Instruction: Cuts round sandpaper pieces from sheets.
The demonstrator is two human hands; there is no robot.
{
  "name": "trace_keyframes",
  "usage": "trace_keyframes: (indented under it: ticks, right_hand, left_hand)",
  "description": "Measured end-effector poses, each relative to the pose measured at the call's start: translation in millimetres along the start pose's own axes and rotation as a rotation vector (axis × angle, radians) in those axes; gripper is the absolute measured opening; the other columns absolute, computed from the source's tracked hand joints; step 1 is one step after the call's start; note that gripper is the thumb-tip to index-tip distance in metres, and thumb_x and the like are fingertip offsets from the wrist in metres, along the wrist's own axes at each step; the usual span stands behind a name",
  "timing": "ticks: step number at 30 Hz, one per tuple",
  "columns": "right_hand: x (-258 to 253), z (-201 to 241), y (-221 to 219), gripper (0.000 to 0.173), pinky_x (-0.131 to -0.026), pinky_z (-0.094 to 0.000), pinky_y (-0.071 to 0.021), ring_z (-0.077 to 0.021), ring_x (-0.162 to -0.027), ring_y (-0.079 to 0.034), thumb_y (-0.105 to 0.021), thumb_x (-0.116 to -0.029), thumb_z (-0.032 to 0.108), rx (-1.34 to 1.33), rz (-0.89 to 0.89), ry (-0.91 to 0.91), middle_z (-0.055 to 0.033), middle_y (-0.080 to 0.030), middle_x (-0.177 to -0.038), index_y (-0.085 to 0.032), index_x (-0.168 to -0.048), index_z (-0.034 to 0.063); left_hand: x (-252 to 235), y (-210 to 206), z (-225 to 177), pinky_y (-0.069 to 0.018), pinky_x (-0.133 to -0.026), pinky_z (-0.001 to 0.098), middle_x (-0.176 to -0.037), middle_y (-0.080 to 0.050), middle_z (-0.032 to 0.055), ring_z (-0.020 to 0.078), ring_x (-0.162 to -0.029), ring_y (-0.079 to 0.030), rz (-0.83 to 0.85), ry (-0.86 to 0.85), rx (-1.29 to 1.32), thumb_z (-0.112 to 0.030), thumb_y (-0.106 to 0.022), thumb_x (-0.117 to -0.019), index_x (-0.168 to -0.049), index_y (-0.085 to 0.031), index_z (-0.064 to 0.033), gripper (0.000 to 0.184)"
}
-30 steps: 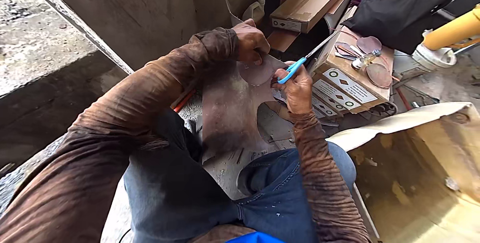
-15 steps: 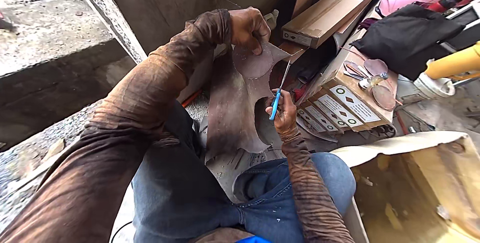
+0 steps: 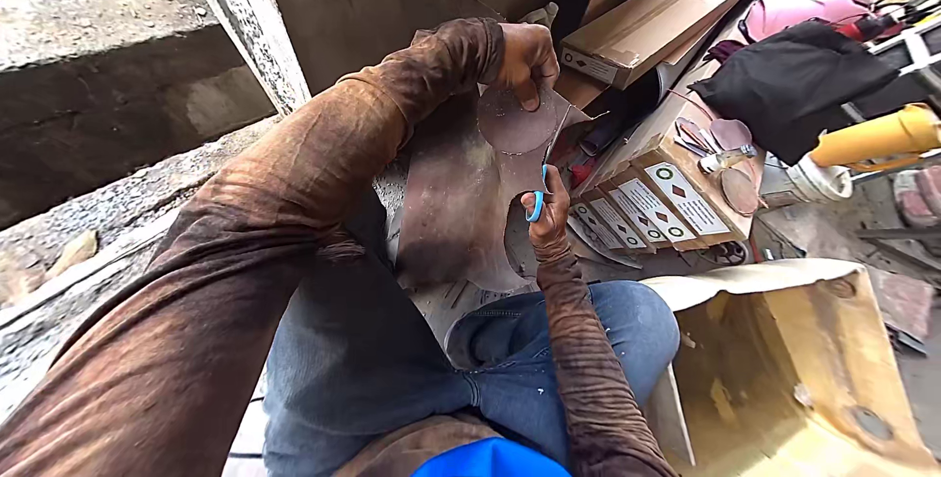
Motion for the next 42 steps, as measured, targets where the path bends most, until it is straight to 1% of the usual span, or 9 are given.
trace_keyframes:
  ticks: [6,14,24,25,27,30,33,37,42]
  right_hand:
    - [6,-17,2,0.073,-0.086,-0.0244,-0.0576,0.0015,-0.099,-0.066,-0.055,-0.0926,0.072,-0.015,-0.024,-0.027,0.0080,-0.070,-0.110,-0.058,-0.132,0.0102]
    - [1,-17,6,0.076,-0.079,-0.0253,-0.0589,-0.0006,-0.089,-0.067,-0.059,-0.0891,0.074,0.037,0.012,-0.020,0.0040,-0.069,-0.102,-0.060,-0.126,0.0072]
    - [-2,3,21,0.087,-0.103,-0.0342,-0.0525,-0.0067,-0.120,-0.060,-0.048,-0.0926,0.077,-0.099,0.111,-0.086,-0.0008,-0.063,-0.131,-0.053,-0.144,0.0060]
    - [-5,4,27,0.089,-0.103,-0.0360,-0.0526,-0.0095,-0.119,-0.061,-0.048,-0.0915,0.078,-0.197,0.108,-0.105,-0.0001,-0.064,-0.133,-0.050,-0.145,0.0080]
    - [-17,14,38,0.087,-0.082,-0.0317,-0.0565,-0.0085,-0.090,-0.066,-0.046,-0.0868,0.084,-0.347,0.067,-0.121,0.0058,-0.070,-0.102,-0.054,-0.139,0.0149]
    - [-16,12,53,0.062,-0.066,-0.0292,-0.0545,-0.0090,-0.067,-0.061,-0.050,-0.0999,0.063,-0.302,0.017,-0.122,0.0042,-0.064,-0.079,-0.055,-0.135,0.0125]
    - [-2,1,44,0.039,-0.058,-0.0227,-0.0512,-0.0026,-0.063,-0.056,-0.056,-0.1037,0.039,-0.069,-0.045,-0.154,0.0058,-0.060,-0.082,-0.058,-0.133,0.0129]
    - [8,-3,20,0.043,-0.080,-0.0222,-0.0530,-0.0011,-0.093,-0.061,-0.051,-0.1043,0.044,-0.034,-0.224,-0.063,0.0037,-0.064,-0.112,-0.061,-0.128,0.0088]
    - [10,-21,11,0.033,-0.079,-0.0257,-0.0546,-0.0044,-0.090,-0.063,-0.044,-0.1051,0.028,-0.026,-0.326,-0.165,0.0004,-0.066,-0.104,-0.060,-0.123,0.0053]
  left_hand:
    - [-7,-13,10,-0.0510,-0.075,0.0439,-0.083,-0.070,0.0078,0.0185,-0.078,-0.063,-0.013,0.113,-0.048,-0.016,-0.083,-0.0847,-0.088,-0.075,-0.0042,0.014]
    - [-7,-23,20,-0.0499,-0.069,0.0355,-0.078,-0.069,0.0049,0.0124,-0.071,-0.061,0.012,0.134,0.010,-0.013,-0.082,-0.0852,-0.086,-0.075,-0.0045,0.011]
    - [-5,-19,19,-0.0497,-0.065,0.0276,-0.075,-0.070,0.0019,0.0057,-0.067,-0.061,-0.032,-0.026,0.154,-0.010,-0.082,-0.0827,-0.081,-0.074,-0.0054,0.009]
    - [-5,-19,19,-0.0501,-0.065,0.0275,-0.076,-0.070,0.0018,0.0056,-0.067,-0.061,-0.029,-0.036,0.162,-0.010,-0.082,-0.0825,-0.081,-0.075,-0.0057,0.009]
    - [-4,-18,20,-0.0488,-0.062,0.0268,-0.073,-0.069,0.0016,0.0050,-0.065,-0.060,-0.024,-0.066,0.188,-0.010,-0.083,-0.0813,-0.080,-0.075,-0.0058,0.009]
    - [-3,-19,18,-0.0462,-0.059,0.0255,-0.070,-0.067,0.0000,0.0037,-0.062,-0.057,-0.028,-0.120,0.223,-0.009,-0.082,-0.0810,-0.076,-0.073,-0.0063,0.011]
    - [-5,-21,15,-0.0460,-0.059,0.0253,-0.069,-0.067,-0.0005,0.0035,-0.061,-0.057,-0.028,-0.124,0.241,-0.009,-0.082,-0.0803,-0.074,-0.072,-0.0063,0.013]
    - [-5,-22,18,-0.0470,-0.059,0.0245,-0.071,-0.068,0.0000,0.0032,-0.062,-0.058,-0.055,-0.158,0.252,-0.010,-0.082,-0.0803,-0.076,-0.073,-0.0062,0.011]
    - [7,-15,22,-0.0484,-0.058,0.0227,-0.071,-0.068,-0.0013,0.0020,-0.062,-0.060,-0.095,-0.183,0.317,-0.007,-0.080,-0.0803,-0.074,-0.071,-0.0069,0.011]
Point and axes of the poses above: each hand's wrist, its own x-axis away from the middle knuckle, its own y-axis out of the back of the hand, z = x × y, the point moved 5 cm from there along -x, towards the middle knuckle
